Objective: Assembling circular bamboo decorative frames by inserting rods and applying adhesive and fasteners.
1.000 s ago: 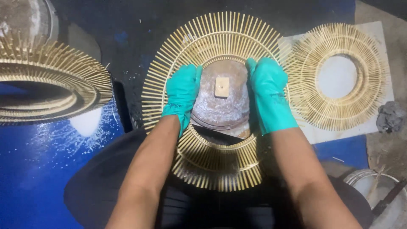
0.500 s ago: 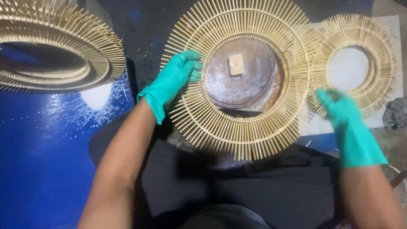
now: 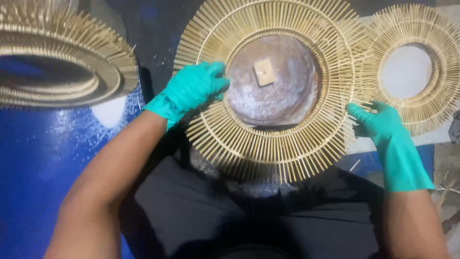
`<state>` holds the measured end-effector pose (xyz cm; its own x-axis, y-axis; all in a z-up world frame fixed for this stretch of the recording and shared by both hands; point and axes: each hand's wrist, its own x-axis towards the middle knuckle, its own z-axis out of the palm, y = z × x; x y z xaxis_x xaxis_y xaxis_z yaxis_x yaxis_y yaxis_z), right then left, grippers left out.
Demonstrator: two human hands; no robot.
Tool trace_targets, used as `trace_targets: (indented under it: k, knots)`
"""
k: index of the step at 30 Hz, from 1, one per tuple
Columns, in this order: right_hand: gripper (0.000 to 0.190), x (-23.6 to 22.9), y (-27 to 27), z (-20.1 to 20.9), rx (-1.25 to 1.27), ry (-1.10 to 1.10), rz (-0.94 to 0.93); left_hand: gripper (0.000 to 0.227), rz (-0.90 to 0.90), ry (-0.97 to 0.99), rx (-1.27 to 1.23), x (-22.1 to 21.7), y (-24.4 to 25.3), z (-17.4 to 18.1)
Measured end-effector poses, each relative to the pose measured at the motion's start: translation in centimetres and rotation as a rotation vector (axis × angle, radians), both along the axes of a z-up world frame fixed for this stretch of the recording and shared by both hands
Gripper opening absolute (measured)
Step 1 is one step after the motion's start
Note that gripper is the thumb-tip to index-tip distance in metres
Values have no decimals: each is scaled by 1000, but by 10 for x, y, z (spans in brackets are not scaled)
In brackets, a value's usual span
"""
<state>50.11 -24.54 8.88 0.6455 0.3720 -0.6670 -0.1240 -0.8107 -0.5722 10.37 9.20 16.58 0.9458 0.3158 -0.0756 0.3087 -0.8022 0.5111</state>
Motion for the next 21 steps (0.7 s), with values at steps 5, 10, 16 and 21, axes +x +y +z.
trace_targets:
  k: [5,10,16,21]
  knots:
    - [81,-11,8,27,-14,-33,50,21,-361,-29,259,8,8,0]
    - [86,-28,34,58,-154,-117,180,27,-359,35,229,6,10,-1]
    - [80,-34,57,58,-26,-120,190,59,564,-349,-385,-13,-13,-14]
    - [69,-33,68,44,2,-174,223,83,935,-283,-407,-76,-20,-79]
